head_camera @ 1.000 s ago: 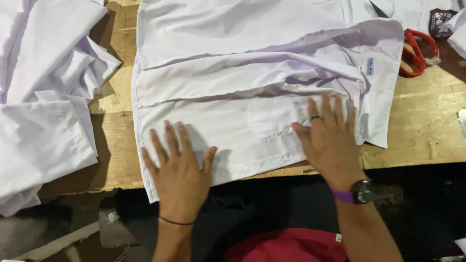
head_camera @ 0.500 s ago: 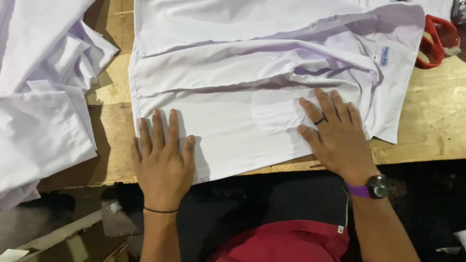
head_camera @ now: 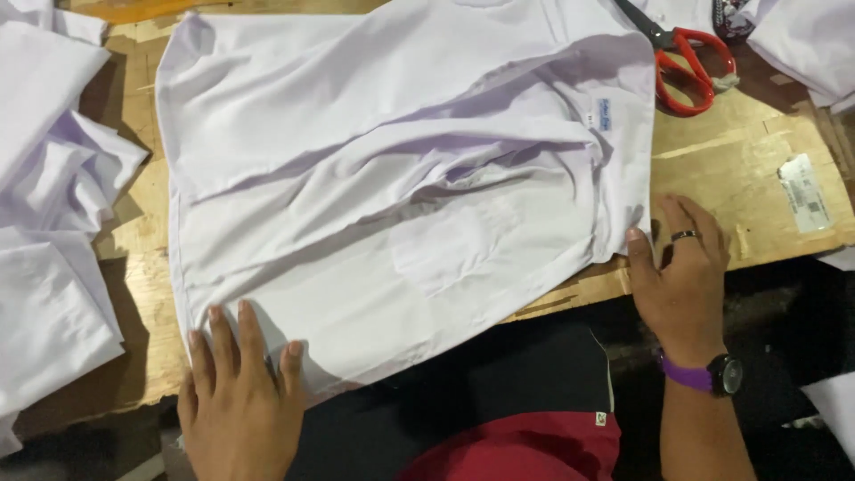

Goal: Trimming loose threads from a white school uniform shirt using scissors and folding it on a wooden workbench.

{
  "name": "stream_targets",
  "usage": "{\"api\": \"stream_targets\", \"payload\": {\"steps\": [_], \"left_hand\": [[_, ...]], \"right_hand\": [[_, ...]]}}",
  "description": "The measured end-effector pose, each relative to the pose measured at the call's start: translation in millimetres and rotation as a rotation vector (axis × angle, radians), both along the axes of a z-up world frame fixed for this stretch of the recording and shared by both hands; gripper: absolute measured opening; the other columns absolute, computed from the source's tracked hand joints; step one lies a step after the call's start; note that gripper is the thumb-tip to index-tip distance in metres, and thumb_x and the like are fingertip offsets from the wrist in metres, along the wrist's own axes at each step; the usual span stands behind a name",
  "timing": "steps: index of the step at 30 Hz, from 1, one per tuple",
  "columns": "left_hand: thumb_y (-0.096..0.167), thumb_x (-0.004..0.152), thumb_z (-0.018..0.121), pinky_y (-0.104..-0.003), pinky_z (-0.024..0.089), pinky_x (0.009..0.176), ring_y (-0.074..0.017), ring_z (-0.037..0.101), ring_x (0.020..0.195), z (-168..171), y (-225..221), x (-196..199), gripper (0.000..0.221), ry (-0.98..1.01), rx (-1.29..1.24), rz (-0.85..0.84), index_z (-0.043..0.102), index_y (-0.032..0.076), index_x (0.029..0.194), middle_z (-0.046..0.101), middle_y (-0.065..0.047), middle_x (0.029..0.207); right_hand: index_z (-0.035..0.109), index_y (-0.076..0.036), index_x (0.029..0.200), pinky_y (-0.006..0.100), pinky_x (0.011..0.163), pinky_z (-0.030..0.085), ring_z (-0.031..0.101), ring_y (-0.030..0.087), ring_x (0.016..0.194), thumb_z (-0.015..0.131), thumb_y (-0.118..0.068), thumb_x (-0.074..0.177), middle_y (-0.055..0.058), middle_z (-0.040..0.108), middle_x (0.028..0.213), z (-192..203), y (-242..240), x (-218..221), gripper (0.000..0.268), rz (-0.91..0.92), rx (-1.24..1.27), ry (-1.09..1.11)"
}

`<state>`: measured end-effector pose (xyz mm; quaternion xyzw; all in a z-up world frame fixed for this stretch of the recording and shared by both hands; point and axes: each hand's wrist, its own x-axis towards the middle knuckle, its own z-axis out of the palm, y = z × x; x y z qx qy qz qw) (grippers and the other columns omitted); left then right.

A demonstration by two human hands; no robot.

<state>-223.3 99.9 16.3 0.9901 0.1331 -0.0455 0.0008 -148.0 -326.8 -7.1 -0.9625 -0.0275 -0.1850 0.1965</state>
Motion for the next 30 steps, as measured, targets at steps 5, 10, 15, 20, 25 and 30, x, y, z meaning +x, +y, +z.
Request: {"api": "stream_targets", "payload": {"steps": [5,10,15,20,25,30], "left_hand": [[0.083,0.087,0.029,-0.05,0.039,0.116,-0.0329,0.048,0.151,7,-14,-18,0.09,-0.027,0.332,0.034,0.046,0.032,0.159,0.058,-0.002,0.156],[0.062,0.099,0.044,-0.068,0.027,0.115,-0.0486,0.027,0.152,65,-58,89,0.077,-0.24,0.06,-0.453,0.039,0.015,0.16,0.037,-0.019,0.166],[0.033,0.103,0.061,-0.067,0.021,0.117,-0.0464,0.031,0.149,34,-131,237,0.053,-0.28,-0.362,-0.982,0.046,0.014,0.15,0.045,-0.017,0.159],[0.035,0.092,0.075,-0.051,0.046,0.099,-0.0334,0.06,0.123,-19,-235,334,0.051,-0.357,-0.676,-0.839,0.058,0.021,0.138,0.061,-0.005,0.141],[0.026,0.1,0.047,-0.058,0.05,0.069,-0.0419,0.066,0.093,21,-218,342,0.022,-0.256,-0.753,-0.675,0.066,0.015,0.099,0.072,-0.011,0.11],[0.008,0.086,0.051,-0.046,0.049,0.068,-0.0383,0.072,0.081,41,-135,345,0.023,-0.67,-0.799,-0.647,0.07,0.012,0.099,0.08,-0.011,0.093]], "right_hand": [[0.067,-0.007,0.138,0.067,0.104,0.03,0.037,0.045,0.131,0.06,-0.059,0.097,0.023,0.049,0.141,-1,-5,-4,0.067,-0.354,0.032,0.314],[0.067,-0.005,0.121,0.066,0.103,0.031,0.044,0.047,0.127,0.071,-0.055,0.091,0.02,0.053,0.133,4,4,3,0.058,-0.384,0.141,0.363],[0.063,-0.005,0.115,0.058,0.104,0.032,0.048,0.039,0.124,0.079,-0.046,0.087,0.018,0.06,0.124,2,9,8,0.052,-0.384,0.209,0.373],[0.047,-0.008,0.117,0.038,0.084,0.048,0.059,0.023,0.095,0.074,-0.012,0.092,0.011,0.063,0.108,10,21,15,0.038,-0.369,0.614,0.261],[0.044,-0.009,0.123,0.035,0.091,0.056,0.063,0.026,0.112,0.069,-0.003,0.094,0.016,0.059,0.122,26,9,35,0.039,-0.383,0.783,0.103],[0.063,-0.002,0.12,0.032,0.086,0.064,0.069,0.024,0.103,0.071,-0.007,0.102,0.014,0.068,0.113,30,-12,98,0.02,-0.315,0.789,0.064]]}}
